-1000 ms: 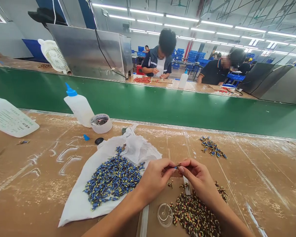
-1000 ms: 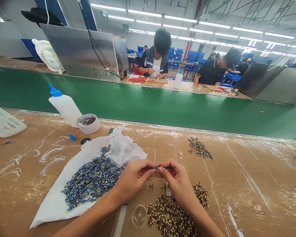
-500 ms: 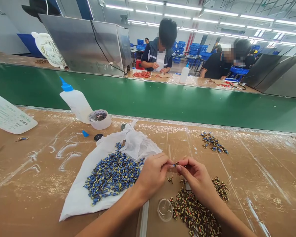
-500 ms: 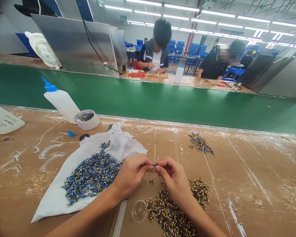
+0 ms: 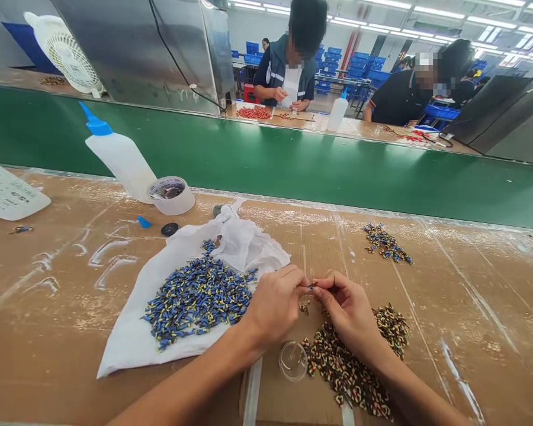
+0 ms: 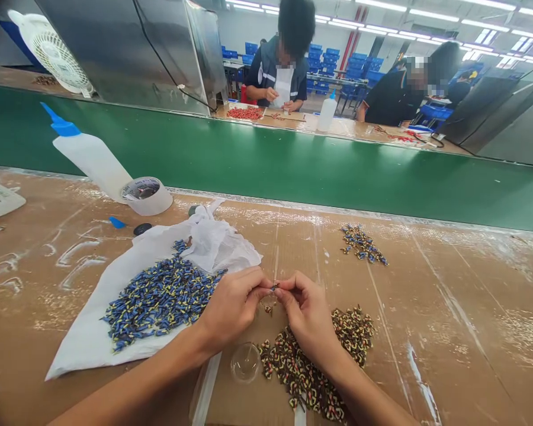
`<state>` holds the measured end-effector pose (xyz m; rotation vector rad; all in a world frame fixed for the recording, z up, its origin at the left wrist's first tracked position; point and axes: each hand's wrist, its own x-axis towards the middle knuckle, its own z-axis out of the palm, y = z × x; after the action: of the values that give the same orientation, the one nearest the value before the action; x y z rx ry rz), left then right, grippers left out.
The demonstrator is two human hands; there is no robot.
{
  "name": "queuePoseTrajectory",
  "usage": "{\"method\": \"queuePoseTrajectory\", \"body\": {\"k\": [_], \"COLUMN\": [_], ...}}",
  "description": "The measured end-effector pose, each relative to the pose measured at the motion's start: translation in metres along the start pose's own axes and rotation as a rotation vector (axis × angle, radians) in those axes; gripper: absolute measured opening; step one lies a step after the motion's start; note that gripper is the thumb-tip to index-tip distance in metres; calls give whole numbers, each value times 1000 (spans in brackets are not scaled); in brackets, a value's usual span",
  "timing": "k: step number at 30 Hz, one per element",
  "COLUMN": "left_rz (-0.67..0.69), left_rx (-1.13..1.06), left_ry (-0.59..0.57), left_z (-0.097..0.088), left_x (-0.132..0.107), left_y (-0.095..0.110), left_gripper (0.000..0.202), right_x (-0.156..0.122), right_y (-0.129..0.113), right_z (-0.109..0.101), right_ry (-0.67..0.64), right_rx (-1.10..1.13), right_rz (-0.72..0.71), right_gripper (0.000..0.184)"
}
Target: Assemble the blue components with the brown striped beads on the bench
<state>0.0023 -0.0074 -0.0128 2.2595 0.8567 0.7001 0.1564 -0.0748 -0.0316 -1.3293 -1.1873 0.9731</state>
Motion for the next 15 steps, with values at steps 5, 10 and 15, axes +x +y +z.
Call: {"method": "queuePoseTrajectory", "body": {"k": [5, 10, 15], "left_rz": [-46, -51, -12], "left_rx": [-32, -28, -40], "left_ry": [-36, -62, -47], "left_z": [-1, 0, -2], "left_x": [1, -1, 1], "left_y": [1, 1, -1], "left_gripper": [14, 15, 17], "right_x": [-1, 1, 4], "right_y": [3, 10, 8], "right_z": [1, -1, -3], "right_ry": [-34, -80, -98], "right_rx": [41, 65, 84], "right_rz": [70, 108, 90], "right_gripper": [17, 18, 19]}}
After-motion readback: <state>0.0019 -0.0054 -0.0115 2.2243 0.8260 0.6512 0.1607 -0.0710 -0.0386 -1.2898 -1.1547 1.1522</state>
